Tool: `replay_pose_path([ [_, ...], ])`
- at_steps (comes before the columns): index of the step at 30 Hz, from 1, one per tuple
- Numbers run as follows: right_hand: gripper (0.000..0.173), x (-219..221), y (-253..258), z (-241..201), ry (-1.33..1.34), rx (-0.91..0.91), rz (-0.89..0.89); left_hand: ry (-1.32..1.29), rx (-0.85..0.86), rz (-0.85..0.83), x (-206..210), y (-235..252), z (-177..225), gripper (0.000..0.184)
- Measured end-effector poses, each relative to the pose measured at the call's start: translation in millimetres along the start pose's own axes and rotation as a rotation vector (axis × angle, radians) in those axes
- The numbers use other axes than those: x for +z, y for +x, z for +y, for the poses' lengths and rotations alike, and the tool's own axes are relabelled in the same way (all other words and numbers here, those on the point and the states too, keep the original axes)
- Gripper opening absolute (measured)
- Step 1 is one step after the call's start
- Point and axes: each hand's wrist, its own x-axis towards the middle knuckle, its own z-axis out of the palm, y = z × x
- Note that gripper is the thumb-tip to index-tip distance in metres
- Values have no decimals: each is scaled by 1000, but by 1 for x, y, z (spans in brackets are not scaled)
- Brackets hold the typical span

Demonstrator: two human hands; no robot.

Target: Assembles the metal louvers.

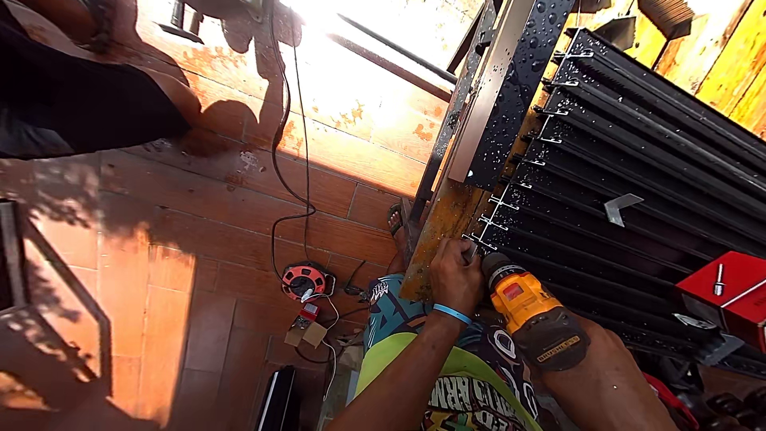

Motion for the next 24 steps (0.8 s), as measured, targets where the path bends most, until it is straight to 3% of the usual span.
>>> replay_pose_path([
  [18,57,6,10,14,-75,-67,39,50,26,4,1,-1,1,10],
  [24,47,0,17,14,-134,-84,46,19,39,30,4,-1,-2,10],
])
